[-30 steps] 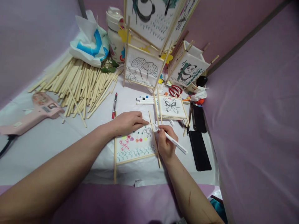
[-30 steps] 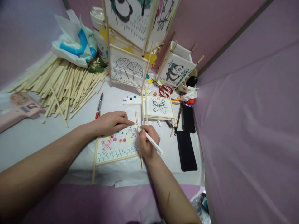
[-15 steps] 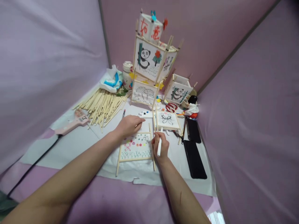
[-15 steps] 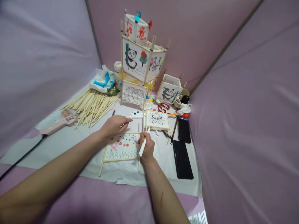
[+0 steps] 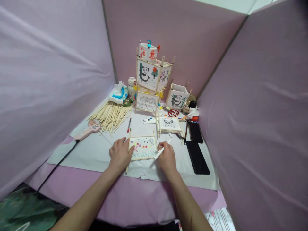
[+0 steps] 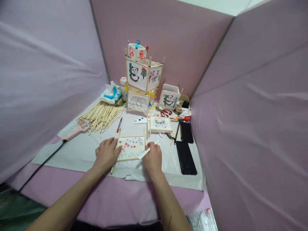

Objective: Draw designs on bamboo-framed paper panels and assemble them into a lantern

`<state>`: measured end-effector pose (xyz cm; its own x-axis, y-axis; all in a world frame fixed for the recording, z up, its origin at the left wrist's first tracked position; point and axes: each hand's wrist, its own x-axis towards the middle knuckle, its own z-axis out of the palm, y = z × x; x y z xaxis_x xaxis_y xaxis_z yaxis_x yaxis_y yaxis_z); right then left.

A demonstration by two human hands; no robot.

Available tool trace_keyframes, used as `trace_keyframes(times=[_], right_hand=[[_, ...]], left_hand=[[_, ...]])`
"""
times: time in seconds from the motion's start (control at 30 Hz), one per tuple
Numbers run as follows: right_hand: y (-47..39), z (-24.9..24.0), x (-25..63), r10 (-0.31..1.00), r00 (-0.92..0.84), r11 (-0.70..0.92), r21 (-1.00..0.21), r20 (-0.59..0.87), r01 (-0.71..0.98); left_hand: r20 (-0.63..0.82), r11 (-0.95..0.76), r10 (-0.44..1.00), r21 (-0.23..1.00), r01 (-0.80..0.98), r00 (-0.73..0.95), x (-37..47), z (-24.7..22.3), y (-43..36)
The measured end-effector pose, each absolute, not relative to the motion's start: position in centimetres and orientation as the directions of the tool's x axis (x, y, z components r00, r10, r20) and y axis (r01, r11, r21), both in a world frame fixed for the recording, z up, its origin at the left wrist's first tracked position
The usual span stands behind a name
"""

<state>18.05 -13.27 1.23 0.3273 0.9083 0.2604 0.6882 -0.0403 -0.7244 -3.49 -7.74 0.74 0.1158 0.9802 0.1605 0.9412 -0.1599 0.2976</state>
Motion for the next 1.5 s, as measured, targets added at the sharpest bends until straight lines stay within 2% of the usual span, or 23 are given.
trace_keyframes(times=[0.07, 0.13, 0.23, 0.37, 0.5, 0.63, 0.73, 0.87, 0.97, 1.3, 1.5], right_hand=[[-14.1, 0.8, 17.4, 0.923, 0.301, -0.033, -0.730, 0.240, 0.682], [-14.7, 0.4, 16.7, 0.934, 0.284, -0.012, -0.779, 0.214, 0.627], [-15.3, 0.1, 15.8, 0.933, 0.319, -0.008, -0.877, 0.166, 0.481], [-16.0, -0.1, 15.0, 0.912, 0.382, 0.053, -0.966, 0.150, 0.253], [-16.3, 0.3, 14.9, 0.893, 0.415, 0.143, -0.984, 0.175, 0.107], [-15.6, 1.3, 15.7, 0.891, 0.405, 0.186, -0.979, 0.205, 0.086], [-14.1, 2.3, 16.9, 0.849, 0.456, 0.244, -0.963, 0.268, 0.112], [-11.3, 3.4, 18.5, 0.797, 0.499, 0.323, -0.938, 0.340, 0.123], [-9.4, 3.4, 19.4, 0.771, 0.513, 0.372, -0.921, 0.377, 0.117], [-7.8, 0.0, 20.6, 0.762, 0.506, 0.398, -0.908, 0.405, 0.129], [-7.7, -0.8, 20.9, 0.793, 0.477, 0.364, -0.923, 0.379, 0.130]], left_hand=[[0.186, -0.183, 0.974, 0.314, 0.932, 0.129, -3.2, 0.3, -8.3], [0.215, -0.206, 0.968, 0.397, 0.894, 0.128, -3.1, -0.3, -8.5], [0.290, -0.272, 0.950, 0.592, 0.758, 0.115, -3.6, -1.2, -8.6], [0.365, -0.331, 0.928, 0.705, 0.627, 0.079, -4.9, -1.5, -9.1], [0.392, -0.349, 0.918, 0.871, 0.347, -0.060, -5.5, -0.4, -10.3], [0.322, -0.317, 0.941, 0.947, 0.056, -0.108, -5.0, 1.6, -10.2], [0.354, -0.359, 0.932, 0.931, -0.068, -0.077, -4.2, 3.5, -8.8], [0.479, -0.481, 0.877, 0.871, -0.104, -0.040, -2.8, 5.7, -5.9], [0.496, -0.496, 0.868, 0.862, -0.104, -0.023, -1.8, 6.0, -4.1], [0.380, -0.383, 0.922, 0.923, 0.025, 0.078, -1.5, 1.3, -3.9], [0.333, -0.354, 0.930, 0.925, 0.134, 0.155, -1.9, 0.9, -2.0]])
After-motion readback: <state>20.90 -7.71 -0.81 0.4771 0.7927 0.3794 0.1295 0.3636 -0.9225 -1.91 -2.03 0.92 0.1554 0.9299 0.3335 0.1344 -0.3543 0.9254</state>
